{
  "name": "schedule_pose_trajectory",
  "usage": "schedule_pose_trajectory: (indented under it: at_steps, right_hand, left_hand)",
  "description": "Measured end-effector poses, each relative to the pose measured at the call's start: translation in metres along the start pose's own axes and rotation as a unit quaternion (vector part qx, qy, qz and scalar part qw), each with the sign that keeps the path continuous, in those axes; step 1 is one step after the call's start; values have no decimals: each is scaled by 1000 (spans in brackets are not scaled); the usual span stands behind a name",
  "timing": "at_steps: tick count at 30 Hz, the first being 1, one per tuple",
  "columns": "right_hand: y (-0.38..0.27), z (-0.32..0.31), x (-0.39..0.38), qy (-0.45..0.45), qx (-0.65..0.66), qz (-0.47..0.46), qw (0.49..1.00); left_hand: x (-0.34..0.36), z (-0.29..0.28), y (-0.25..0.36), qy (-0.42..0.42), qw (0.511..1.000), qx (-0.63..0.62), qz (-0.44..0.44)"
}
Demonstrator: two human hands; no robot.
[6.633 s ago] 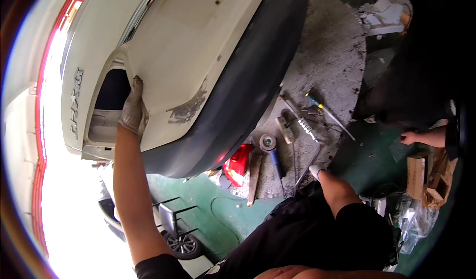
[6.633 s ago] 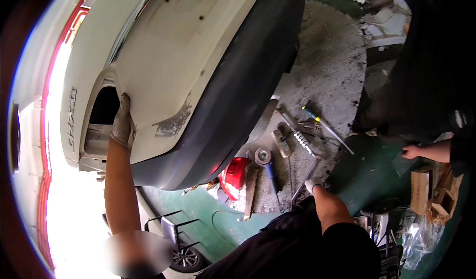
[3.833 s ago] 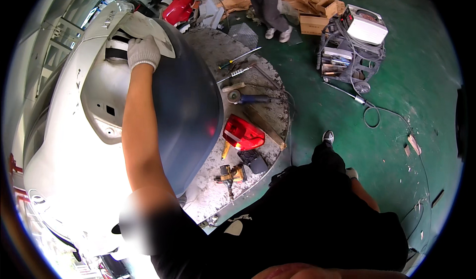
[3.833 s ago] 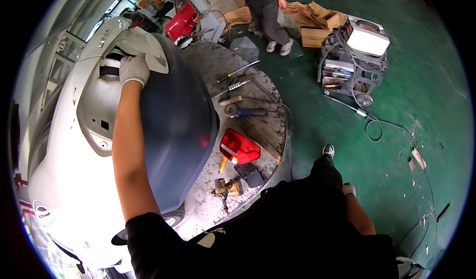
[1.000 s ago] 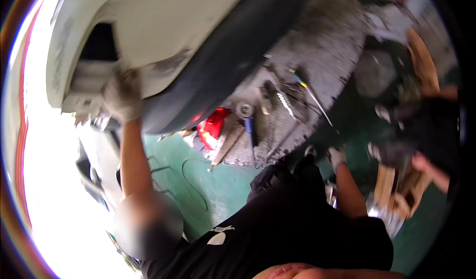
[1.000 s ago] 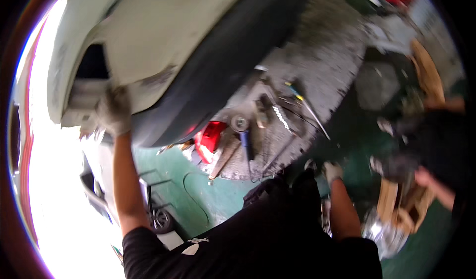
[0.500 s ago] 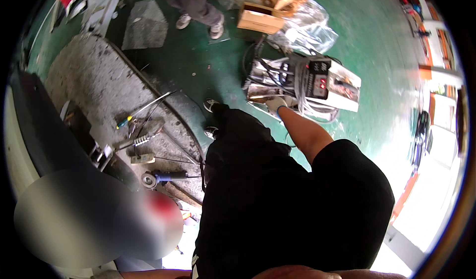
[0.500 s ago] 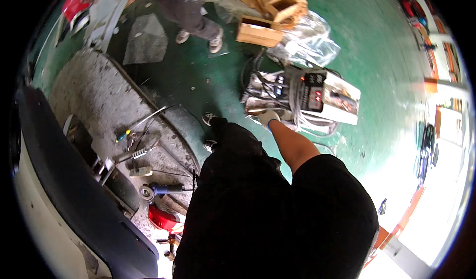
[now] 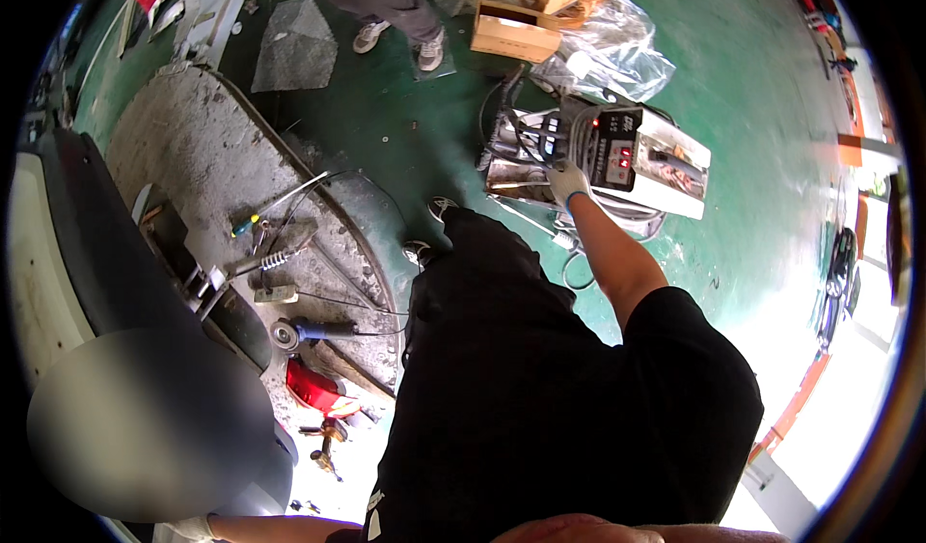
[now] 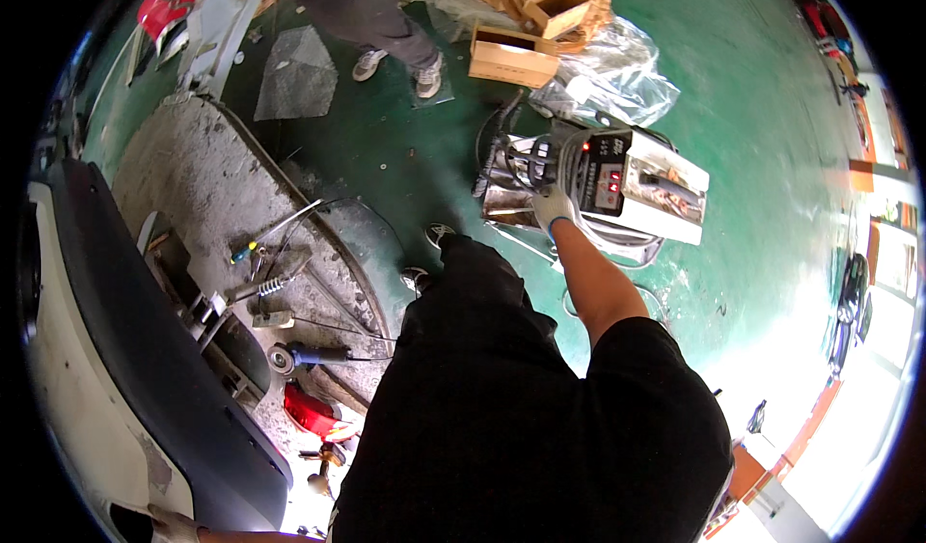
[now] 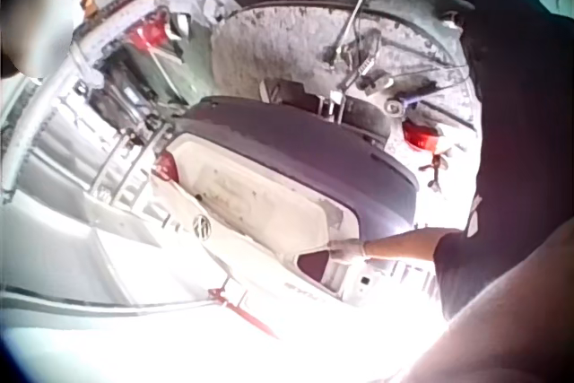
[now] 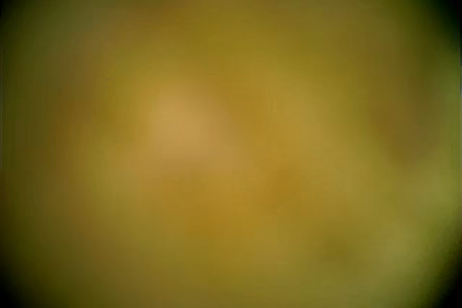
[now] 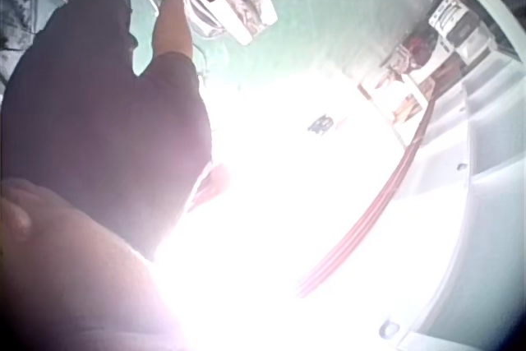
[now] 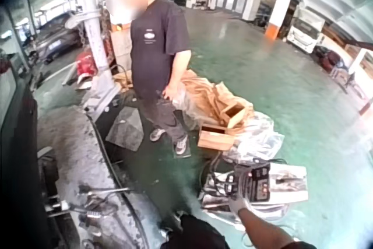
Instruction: The person uses an angle grinder to smooth the edge of a car bumper, then uses a hammer to tap the bumper into alignment. They later use a heat gun to apply heat to the bumper's edge and a ratchet to tighten fasteners, while another person assists by holding the bumper.
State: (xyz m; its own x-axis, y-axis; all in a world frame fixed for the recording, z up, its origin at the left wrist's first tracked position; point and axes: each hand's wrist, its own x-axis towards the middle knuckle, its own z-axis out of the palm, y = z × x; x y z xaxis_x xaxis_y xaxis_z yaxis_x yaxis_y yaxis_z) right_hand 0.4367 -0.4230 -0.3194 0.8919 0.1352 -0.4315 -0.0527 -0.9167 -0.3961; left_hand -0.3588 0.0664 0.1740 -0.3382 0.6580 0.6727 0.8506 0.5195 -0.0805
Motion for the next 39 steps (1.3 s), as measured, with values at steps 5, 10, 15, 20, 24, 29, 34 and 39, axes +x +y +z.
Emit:
schedule_pose_trajectory:
  at_steps: [5,10,15,20,24,29,34,39]
  right_hand:
    - [-51,15,49,-88,-54,-36,994]
    - [-66,60,85,-121,-159,-74,977]
    - [-109,85,87,-83,-235,-160,955]
    - [-111,135,123,-93,-307,-267,909]
    - [-115,181,178,-134,-373,-188,899]
    - [-63,248,270,-113,-472,50,873]
    - [-89,263,214,-306,-503,54,807]
    - [-27,303,182,-269,-314,108,904]
  left_hand:
    - [0,-13,-18,-70,997,24,-11]
    - [-7,-30,6,-134,990,-33,4]
    - [-7,-34,-3,-146,988,37,-27]
    - [-3,-32,5,-120,986,98,-57]
    - [-17,-37,38,-106,986,123,-24]
    - [-25,-16,94,-115,984,133,27]
    - [-58,-6,101,-151,979,128,46]
    - [-73,20,112,-203,971,82,92]
